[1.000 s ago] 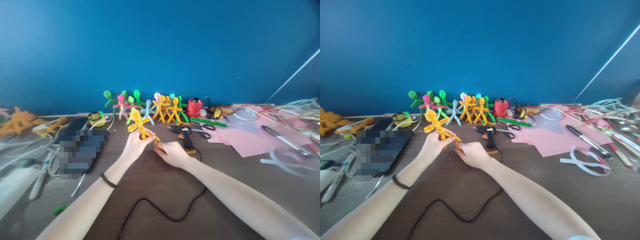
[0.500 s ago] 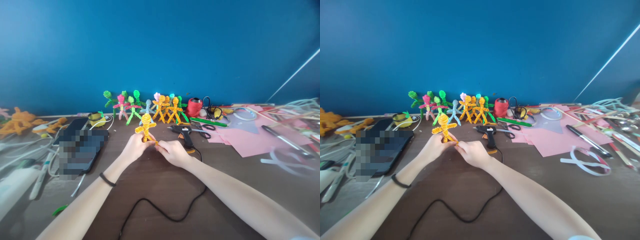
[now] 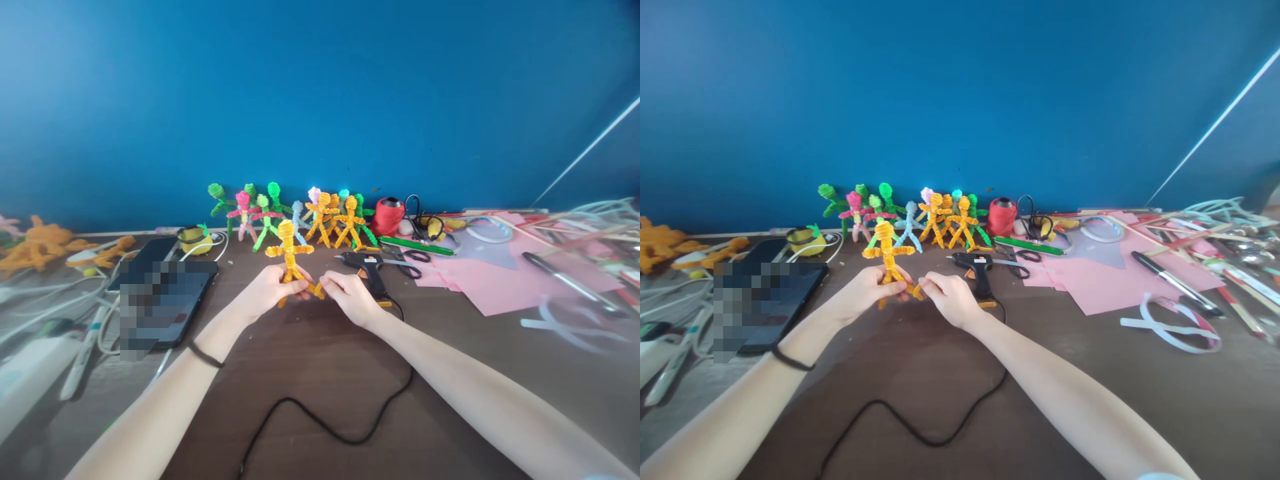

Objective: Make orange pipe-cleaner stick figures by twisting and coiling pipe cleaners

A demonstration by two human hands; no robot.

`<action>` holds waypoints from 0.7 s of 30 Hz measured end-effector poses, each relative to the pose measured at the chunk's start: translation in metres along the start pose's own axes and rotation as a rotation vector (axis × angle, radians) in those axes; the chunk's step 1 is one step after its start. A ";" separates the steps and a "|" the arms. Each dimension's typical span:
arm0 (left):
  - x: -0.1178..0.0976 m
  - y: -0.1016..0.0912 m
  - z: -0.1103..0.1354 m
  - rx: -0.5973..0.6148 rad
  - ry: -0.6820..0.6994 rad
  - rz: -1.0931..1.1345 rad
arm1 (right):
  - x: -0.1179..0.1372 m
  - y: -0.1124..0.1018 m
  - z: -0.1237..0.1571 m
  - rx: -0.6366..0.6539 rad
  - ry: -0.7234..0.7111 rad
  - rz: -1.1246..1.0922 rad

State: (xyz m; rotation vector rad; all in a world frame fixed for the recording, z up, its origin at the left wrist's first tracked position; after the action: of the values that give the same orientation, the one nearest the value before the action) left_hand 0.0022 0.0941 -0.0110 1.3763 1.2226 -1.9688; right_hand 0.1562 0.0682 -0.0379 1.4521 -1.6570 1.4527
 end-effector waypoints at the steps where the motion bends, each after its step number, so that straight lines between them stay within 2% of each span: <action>1: 0.000 0.001 0.000 0.006 -0.002 0.024 | 0.000 0.000 0.000 0.007 0.000 -0.013; 5: 0.000 0.005 0.001 0.017 -0.007 0.139 | 0.000 0.001 0.000 0.039 -0.011 -0.030; 10: 0.001 0.006 -0.002 -0.028 0.000 0.246 | -0.003 0.003 -0.001 0.026 -0.007 0.027; 13: 0.002 0.006 -0.003 -0.072 -0.002 0.293 | -0.004 0.005 -0.001 0.005 -0.017 0.158; 18: 0.000 0.011 -0.003 -0.162 0.008 0.370 | -0.002 0.007 0.001 -0.057 -0.110 0.469; 21: 0.000 0.014 -0.003 -0.206 0.015 0.443 | -0.001 0.008 0.003 -0.095 -0.157 0.557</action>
State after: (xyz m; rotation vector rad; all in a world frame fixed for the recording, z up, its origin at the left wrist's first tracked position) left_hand 0.0144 0.0891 -0.0171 1.4113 0.9890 -1.4895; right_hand 0.1502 0.0649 -0.0421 1.1218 -2.3257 1.5318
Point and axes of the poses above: each hand's wrist, its own z-axis away from the middle knuckle, its own y-axis out of the palm, x = y × z, the point moved 3 cm from there along -z, towards the middle knuckle, and after that the axes turned 14 degrees about -z, right-handed, at the moved point
